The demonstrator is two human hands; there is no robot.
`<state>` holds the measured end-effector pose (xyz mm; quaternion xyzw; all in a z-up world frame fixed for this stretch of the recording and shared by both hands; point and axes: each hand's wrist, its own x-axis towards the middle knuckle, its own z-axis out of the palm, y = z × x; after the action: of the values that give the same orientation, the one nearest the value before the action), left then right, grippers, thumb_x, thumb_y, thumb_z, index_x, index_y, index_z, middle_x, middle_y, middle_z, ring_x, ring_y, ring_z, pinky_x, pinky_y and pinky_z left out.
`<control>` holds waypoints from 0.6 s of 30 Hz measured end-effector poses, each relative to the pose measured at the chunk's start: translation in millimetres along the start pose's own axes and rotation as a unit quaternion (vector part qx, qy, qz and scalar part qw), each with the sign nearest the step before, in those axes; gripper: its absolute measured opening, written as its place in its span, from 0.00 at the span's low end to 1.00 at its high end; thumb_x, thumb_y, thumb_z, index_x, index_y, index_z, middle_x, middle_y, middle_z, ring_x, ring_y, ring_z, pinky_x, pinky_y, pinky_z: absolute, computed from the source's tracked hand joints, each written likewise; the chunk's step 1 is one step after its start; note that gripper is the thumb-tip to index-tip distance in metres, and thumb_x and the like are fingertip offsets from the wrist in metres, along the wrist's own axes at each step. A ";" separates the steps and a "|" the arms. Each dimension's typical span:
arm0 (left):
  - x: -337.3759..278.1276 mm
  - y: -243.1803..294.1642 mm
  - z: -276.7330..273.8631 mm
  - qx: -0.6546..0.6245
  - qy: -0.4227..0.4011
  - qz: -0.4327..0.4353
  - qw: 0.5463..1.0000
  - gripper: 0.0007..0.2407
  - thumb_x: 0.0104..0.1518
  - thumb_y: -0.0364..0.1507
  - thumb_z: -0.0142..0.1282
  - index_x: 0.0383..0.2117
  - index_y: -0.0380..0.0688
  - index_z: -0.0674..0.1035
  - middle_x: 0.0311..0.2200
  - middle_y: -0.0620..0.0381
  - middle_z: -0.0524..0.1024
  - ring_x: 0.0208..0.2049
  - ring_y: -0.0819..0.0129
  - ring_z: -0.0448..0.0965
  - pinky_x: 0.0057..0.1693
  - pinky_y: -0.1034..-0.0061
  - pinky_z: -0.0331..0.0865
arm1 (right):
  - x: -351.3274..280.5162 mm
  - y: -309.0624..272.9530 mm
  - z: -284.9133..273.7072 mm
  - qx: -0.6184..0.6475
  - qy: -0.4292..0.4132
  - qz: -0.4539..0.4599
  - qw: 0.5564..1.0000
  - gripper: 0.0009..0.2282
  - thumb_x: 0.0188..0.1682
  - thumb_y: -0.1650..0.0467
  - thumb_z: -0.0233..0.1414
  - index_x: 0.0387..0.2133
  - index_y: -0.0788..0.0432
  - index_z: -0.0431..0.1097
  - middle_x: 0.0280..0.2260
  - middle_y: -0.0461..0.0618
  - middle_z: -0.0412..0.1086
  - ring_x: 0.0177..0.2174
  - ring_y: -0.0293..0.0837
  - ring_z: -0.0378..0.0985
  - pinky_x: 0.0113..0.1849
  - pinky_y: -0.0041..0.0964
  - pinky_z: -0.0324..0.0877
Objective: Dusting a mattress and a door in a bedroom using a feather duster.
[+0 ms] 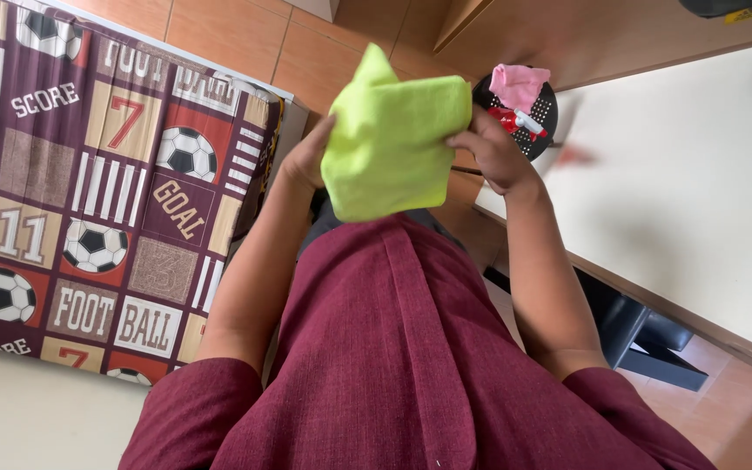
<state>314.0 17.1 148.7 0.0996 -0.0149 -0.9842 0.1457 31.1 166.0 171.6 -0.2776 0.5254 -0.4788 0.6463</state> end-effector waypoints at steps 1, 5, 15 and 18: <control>5.8 3.0 5.5 0.001 0.000 0.001 1.000 0.39 0.51 0.52 0.61 0.64 0.35 0.68 0.60 0.41 0.73 0.61 0.54 0.74 0.66 0.60 0.68 | 3.5 -8.0 12.8 0.000 -0.001 0.000 1.000 0.18 0.54 0.76 0.53 0.58 0.65 0.63 0.51 0.51 0.68 0.51 0.45 0.66 0.55 0.42 0.62; 17.9 3.9 24.3 0.263 0.139 0.008 0.955 0.25 0.64 0.40 0.58 0.61 0.35 0.70 0.53 0.47 0.76 0.51 0.60 0.80 0.55 0.64 0.77 | 22.2 2.9 29.6 0.126 0.057 0.066 0.988 0.28 0.51 0.58 0.49 0.64 0.50 0.56 0.58 0.49 0.65 0.56 0.47 0.67 0.56 0.46 0.62; -27.2 9.7 23.7 -0.016 0.066 -0.023 0.997 0.37 0.52 0.51 0.55 0.60 0.29 0.70 0.58 0.37 0.74 0.57 0.50 0.76 0.62 0.59 0.70 | 43.6 4.4 45.6 0.353 -0.111 0.043 0.928 0.31 0.51 0.56 0.57 0.63 0.61 0.60 0.59 0.56 0.66 0.60 0.51 0.68 0.62 0.51 0.64; -28.0 14.3 -10.5 0.057 0.227 -0.025 0.972 0.41 0.54 0.58 0.45 0.60 0.28 0.70 0.55 0.38 0.76 0.55 0.53 0.78 0.60 0.60 0.70 | 56.5 2.0 24.5 0.235 -0.054 0.029 0.970 0.26 0.52 0.69 0.62 0.62 0.64 0.61 0.59 0.52 0.67 0.60 0.48 0.68 0.65 0.45 0.63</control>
<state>346.4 11.6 144.6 0.3291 -0.0354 -0.9367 0.1144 54.3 111.7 153.7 -0.1280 0.3697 -0.5546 0.7344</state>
